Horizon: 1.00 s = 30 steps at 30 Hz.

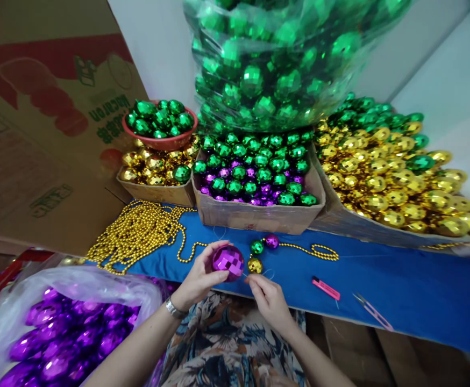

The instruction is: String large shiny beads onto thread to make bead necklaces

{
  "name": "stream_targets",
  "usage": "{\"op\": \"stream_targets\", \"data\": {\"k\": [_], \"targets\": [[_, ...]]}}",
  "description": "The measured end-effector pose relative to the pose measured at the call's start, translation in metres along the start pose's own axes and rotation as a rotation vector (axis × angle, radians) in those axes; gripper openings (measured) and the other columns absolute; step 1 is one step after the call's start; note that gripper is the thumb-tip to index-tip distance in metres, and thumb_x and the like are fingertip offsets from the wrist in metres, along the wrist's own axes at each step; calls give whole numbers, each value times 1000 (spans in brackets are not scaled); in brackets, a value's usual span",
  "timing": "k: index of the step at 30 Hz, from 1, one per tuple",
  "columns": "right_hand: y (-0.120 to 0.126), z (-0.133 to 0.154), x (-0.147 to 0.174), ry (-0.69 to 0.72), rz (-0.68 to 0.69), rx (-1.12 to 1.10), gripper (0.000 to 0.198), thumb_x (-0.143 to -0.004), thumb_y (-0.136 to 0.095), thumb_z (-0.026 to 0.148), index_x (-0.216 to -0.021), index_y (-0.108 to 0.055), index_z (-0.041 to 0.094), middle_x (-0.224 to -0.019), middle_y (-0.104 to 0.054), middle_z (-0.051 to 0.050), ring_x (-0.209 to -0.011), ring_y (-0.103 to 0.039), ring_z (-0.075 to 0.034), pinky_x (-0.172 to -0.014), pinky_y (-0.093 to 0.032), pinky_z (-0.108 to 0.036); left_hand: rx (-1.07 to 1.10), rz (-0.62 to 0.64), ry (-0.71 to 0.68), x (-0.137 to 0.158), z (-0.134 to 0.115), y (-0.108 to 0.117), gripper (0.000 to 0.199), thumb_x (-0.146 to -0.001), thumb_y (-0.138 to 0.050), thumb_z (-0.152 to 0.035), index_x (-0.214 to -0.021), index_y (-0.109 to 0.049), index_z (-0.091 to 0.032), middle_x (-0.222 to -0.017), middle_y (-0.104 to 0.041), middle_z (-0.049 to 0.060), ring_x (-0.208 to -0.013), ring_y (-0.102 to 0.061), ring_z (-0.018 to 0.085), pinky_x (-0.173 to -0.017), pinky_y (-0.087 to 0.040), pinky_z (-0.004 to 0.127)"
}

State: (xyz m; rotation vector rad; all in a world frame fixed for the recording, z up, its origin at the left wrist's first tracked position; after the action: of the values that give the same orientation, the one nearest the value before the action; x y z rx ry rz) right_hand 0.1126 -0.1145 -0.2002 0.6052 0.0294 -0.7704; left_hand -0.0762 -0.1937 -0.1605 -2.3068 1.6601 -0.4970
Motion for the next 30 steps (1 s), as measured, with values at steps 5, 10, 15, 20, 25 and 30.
{"op": "stream_targets", "data": {"k": [5, 10, 15, 20, 25, 30], "targets": [[-3, -2, 2, 33, 4, -6, 27, -98, -38, 24, -95, -65, 19, -91, -71, -8, -85, -68, -18, -75, -53, -28, 197, 13, 126, 2, 1, -6, 65, -69, -77, -29, -129, -51, -28, -125, -56, 10, -103, -60, 29, -82, -52, 41], [-4, -1, 2, -27, 31, -4, 25, -99, -37, 25, -101, -62, 20, -94, -71, -6, -87, -68, -17, -75, -53, -25, 69, 17, 27, 1, -3, -8, 72, -67, -80, -26, -132, -49, -26, -125, -57, 11, -110, -57, 27, -89, -49, 35], [-5, 0, -2, -103, 14, -20, 22, -100, -34, 25, -105, -55, 20, -78, -66, -1, -72, -65, -15, -67, -51, -23, -76, 91, -48, -4, -16, -10, 70, -65, -82, -27, -128, -51, -25, -136, -52, 12, -120, -52, 30, -95, -46, 36], [-3, 0, -6, -22, -80, -70, 24, -100, -37, 26, -93, -59, 20, -92, -62, -6, -85, -61, -15, -74, -50, -24, -117, 124, -70, -10, -24, -15, 71, -65, -82, -28, -129, -51, -25, -137, -51, 13, -121, -51, 31, -94, -47, 36], [-2, -2, -5, -84, -88, -212, 26, -99, -40, 31, -91, -62, 19, -81, -57, -3, -68, -58, -14, -60, -47, -22, -29, 146, -25, -13, -26, -19, 75, -66, -81, -31, -133, -48, -25, -135, -53, 13, -116, -54, 29, -92, -47, 33], [-6, -3, -5, -102, -110, -302, 27, -99, -41, 33, -90, -62, 19, -77, -54, -2, -61, -56, -13, -55, -45, -22, -4, 165, -22, -14, -29, -21, 77, -64, -82, -32, -133, -50, -25, -132, -54, 12, -114, -54, 27, -93, -46, 32]]}}
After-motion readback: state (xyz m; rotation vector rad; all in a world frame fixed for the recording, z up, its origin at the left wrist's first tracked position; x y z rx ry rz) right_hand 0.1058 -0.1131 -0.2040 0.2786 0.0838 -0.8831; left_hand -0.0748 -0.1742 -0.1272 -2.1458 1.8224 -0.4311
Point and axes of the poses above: each hand's wrist, its own x-axis away from the middle knuckle, its own y-axis out of the back of the hand, z = x × y, the point moved 1 cm from there along -x, towards the middle knuckle
